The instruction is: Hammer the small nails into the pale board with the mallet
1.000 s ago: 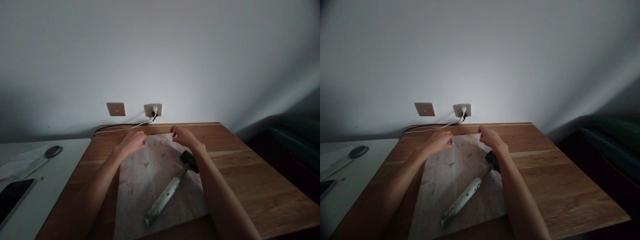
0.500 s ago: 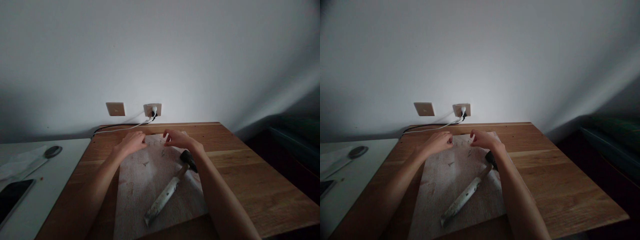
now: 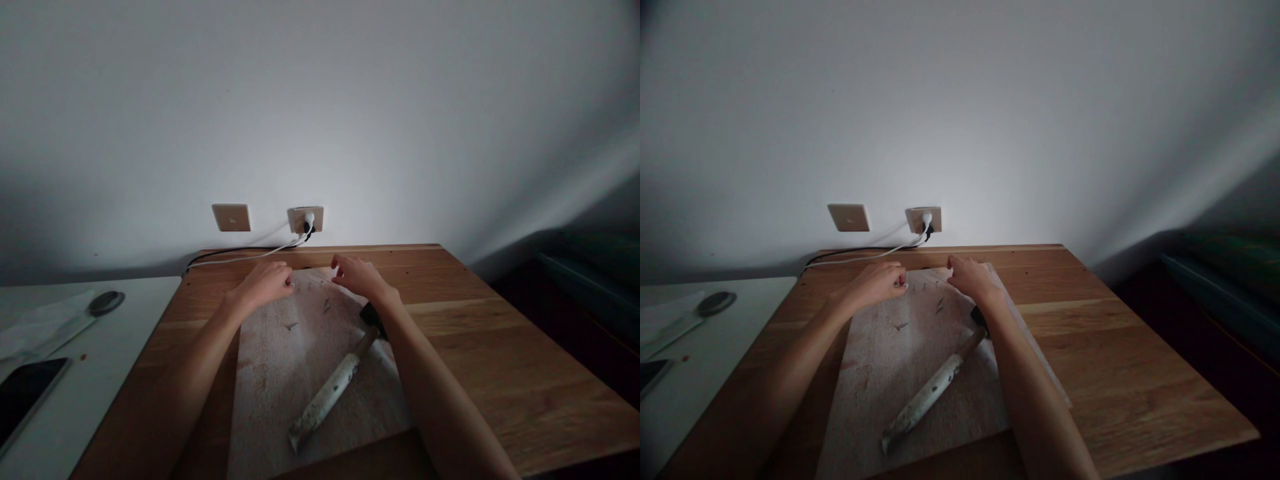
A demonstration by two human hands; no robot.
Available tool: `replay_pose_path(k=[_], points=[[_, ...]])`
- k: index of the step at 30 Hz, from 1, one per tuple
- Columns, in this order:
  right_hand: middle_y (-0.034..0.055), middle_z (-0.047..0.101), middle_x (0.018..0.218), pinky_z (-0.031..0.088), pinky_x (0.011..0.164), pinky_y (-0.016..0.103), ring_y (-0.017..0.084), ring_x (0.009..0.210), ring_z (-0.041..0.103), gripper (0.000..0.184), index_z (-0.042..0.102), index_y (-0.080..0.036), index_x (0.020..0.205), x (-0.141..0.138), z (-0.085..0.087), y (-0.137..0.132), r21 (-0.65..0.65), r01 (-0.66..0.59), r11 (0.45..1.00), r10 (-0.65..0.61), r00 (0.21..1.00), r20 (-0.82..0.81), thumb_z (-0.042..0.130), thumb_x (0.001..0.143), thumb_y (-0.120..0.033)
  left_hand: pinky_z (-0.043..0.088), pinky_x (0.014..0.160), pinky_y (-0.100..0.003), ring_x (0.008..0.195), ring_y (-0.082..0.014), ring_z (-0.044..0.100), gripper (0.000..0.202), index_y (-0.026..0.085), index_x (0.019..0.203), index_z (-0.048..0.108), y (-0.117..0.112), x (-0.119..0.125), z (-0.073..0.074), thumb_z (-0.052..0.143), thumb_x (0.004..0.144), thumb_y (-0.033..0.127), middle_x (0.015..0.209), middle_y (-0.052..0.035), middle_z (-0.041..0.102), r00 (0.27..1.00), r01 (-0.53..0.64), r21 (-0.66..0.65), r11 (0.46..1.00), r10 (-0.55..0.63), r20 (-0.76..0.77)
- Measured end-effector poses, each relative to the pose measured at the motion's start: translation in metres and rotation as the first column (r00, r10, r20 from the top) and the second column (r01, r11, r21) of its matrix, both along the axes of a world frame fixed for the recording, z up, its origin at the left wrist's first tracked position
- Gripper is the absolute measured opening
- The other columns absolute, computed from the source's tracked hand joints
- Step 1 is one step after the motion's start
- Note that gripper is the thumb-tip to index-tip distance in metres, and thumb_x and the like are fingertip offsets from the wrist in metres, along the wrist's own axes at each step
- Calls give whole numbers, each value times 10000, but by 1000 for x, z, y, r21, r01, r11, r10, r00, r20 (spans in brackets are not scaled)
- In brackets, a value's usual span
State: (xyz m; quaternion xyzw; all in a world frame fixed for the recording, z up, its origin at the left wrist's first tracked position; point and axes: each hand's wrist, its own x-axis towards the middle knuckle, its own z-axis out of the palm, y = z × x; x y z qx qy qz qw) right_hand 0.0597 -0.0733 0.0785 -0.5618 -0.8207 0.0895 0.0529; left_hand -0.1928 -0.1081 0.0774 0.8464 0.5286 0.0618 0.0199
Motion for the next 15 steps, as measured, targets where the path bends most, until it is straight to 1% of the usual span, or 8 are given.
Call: replay_pose_path(k=[2, 4, 6, 9, 11, 15], points=[[41, 805, 1086, 464, 779, 312, 262, 1033, 729, 270, 631, -254, 1180, -1, 1, -2, 3, 3, 1000, -4, 1000, 15, 670, 913, -246, 454, 733, -295, 885, -228, 685, 92, 179, 857, 718, 0, 1, 2, 631, 861, 210, 944, -62, 738, 999, 1, 22, 1000, -1, 39], [50, 803, 1091, 469, 781, 320, 272, 1030, 732, 276, 635, -253, 1183, -2, 3, -4, 6, 9, 1000, -10, 1000, 30, 670, 910, -274, 445, 726, -288, 868, -219, 678, 72, 184, 853, 711, -2, 3, 4, 647, 850, 217, 928, -51, 733, 995, 20, 14, 1000, -22, 94], [63, 800, 1096, 475, 784, 328, 278, 1025, 734, 281, 638, -252, 1189, -4, 5, -6, 9, 19, 1000, -19, 999, 45, 664, 912, -292, 427, 701, -276, 817, -197, 666, 44, 191, 835, 702, -4, 7, 7, 661, 830, 206, 891, -32, 726, 985, 85, -44, 995, -77, 155], [74, 798, 1095, 479, 796, 327, 271, 1030, 731, 275, 643, -254, 1193, -6, 8, -9, 10, 30, 999, -31, 998, 63, 651, 920, -287, 386, 647, -264, 737, -169, 637, 39, 198, 785, 689, -10, 16, 11, 661, 806, 181, 817, -6, 710, 961, 204, -169, 964, -164, 223], [77, 793, 1108, 479, 808, 319, 260, 1042, 725, 278, 644, -255, 1199, -7, 9, -10, 11, 34, 999, -35, 997, 69, 650, 922, -280, 361, 624, -269, 705, -167, 617, 62, 198, 754, 682, -14, 22, 12, 656, 810, 188, 776, -4, 700, 955, 234, -218, 947, -183, 233], [81, 786, 1134, 477, 814, 305, 247, 1063, 718, 302, 638, -242, 1221, -8, 9, -11, 13, 37, 999, -37, 997, 69, 641, 919, -249, 343, 609, -277, 663, -165, 592, 137, 194, 714, 666, -17, 28, 9, 645, 847, 221, 726, -10, 680, 954, 254, -240, 937, -203, 220]])
